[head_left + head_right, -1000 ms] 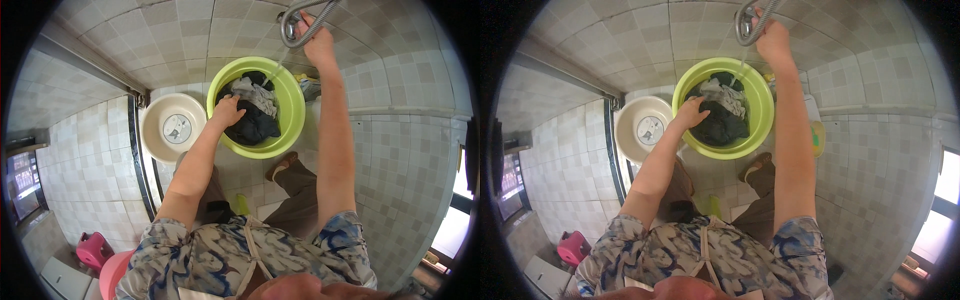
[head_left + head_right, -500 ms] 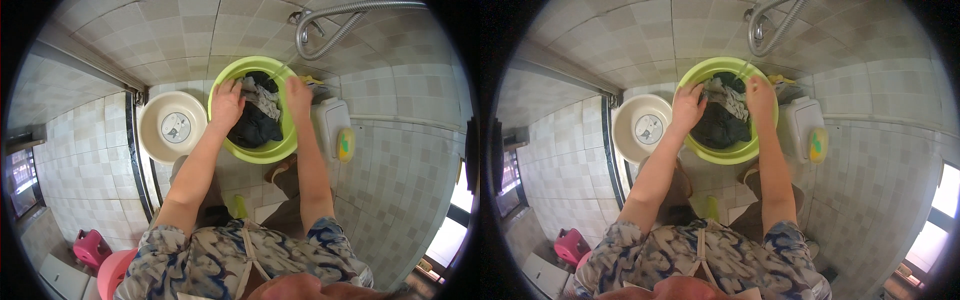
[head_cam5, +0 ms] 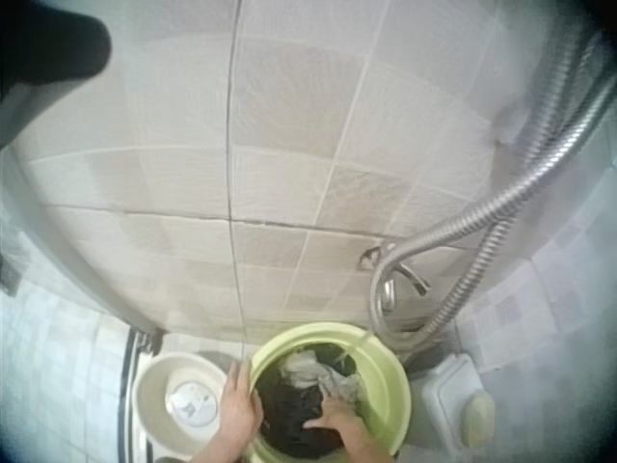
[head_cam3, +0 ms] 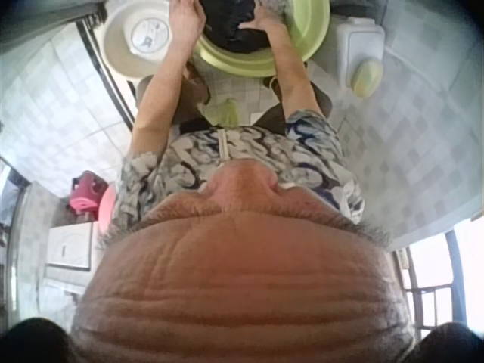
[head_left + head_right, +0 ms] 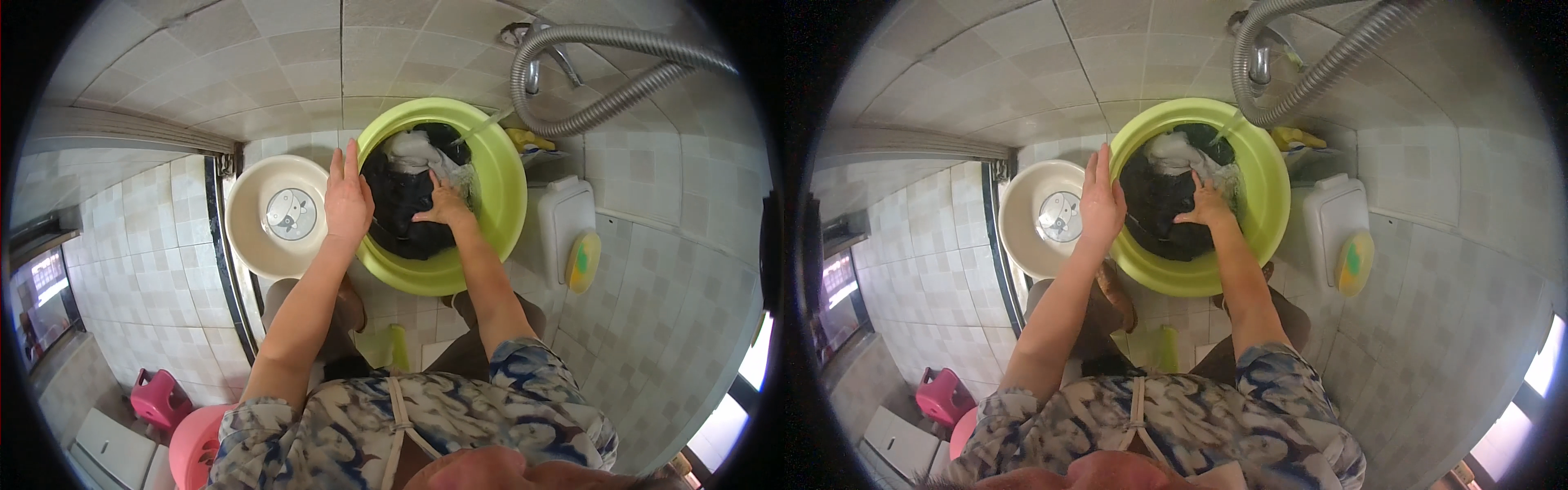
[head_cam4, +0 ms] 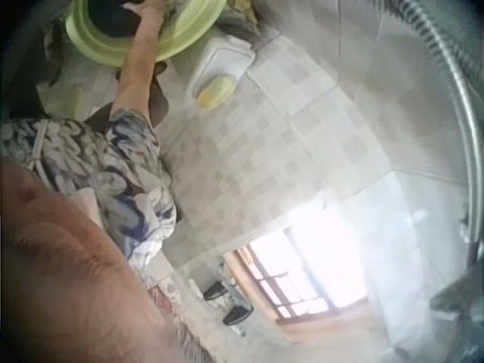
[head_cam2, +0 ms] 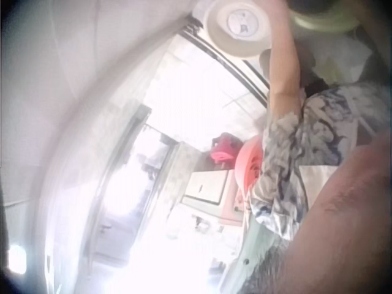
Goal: The person places clothes in a bucket, adds water from a shower head, pours in laundry detergent, and then washes the clothes by hand, scrubbing and rinsing them.
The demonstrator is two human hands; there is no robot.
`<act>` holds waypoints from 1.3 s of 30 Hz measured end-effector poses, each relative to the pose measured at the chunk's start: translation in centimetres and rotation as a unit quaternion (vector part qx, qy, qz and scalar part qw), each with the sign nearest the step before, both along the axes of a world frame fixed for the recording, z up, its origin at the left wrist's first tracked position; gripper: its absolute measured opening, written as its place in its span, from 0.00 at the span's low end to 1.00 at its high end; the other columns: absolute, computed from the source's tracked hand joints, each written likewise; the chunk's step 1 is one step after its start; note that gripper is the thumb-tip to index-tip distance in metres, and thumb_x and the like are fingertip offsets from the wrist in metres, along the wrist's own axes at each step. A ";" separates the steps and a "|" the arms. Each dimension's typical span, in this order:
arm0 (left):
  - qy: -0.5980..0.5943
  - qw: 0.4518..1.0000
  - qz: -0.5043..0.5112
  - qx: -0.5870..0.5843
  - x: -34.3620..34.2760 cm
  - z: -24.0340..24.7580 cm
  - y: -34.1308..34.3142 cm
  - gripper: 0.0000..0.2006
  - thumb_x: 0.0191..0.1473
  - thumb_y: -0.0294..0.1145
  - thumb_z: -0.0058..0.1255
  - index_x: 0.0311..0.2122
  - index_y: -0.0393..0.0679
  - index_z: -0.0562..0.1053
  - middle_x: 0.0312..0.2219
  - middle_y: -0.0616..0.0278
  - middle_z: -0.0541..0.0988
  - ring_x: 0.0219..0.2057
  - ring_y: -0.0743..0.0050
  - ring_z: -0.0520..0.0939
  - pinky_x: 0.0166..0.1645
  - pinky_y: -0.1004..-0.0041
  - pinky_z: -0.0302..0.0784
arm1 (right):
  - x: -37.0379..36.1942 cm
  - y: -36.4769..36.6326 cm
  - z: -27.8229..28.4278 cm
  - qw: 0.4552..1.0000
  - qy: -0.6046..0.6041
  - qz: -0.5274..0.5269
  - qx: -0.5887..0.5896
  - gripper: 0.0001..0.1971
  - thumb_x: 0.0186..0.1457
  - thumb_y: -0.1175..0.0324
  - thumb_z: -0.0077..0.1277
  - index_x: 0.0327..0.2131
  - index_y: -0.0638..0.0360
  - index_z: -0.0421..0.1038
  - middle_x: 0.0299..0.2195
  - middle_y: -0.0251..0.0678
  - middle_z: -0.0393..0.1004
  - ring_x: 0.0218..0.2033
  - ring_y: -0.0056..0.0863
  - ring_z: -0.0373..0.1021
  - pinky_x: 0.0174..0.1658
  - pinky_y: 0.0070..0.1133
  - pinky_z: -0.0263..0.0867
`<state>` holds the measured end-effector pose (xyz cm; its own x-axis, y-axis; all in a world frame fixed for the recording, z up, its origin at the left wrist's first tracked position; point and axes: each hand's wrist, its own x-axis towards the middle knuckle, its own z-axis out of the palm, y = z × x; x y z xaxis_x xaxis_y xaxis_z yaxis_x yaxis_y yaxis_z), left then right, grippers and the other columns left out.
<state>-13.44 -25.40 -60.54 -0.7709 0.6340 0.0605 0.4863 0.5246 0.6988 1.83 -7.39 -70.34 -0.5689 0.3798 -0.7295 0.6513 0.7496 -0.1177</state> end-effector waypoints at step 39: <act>-0.039 0.991 0.042 -0.122 2.5 5.1 -9.6 0.32 0.53 0.27 0.41 0.61 0.66 0.51 0.54 0.59 0.64 0.53 0.56 0.67 0.56 0.40 0.54 | 3.6 -17.6 26.0 0.897 0.421 -0.132 -0.013 0.27 0.45 0.57 0.56 0.47 0.62 0.64 0.40 0.47 0.68 0.42 0.47 0.63 0.47 0.33 0.59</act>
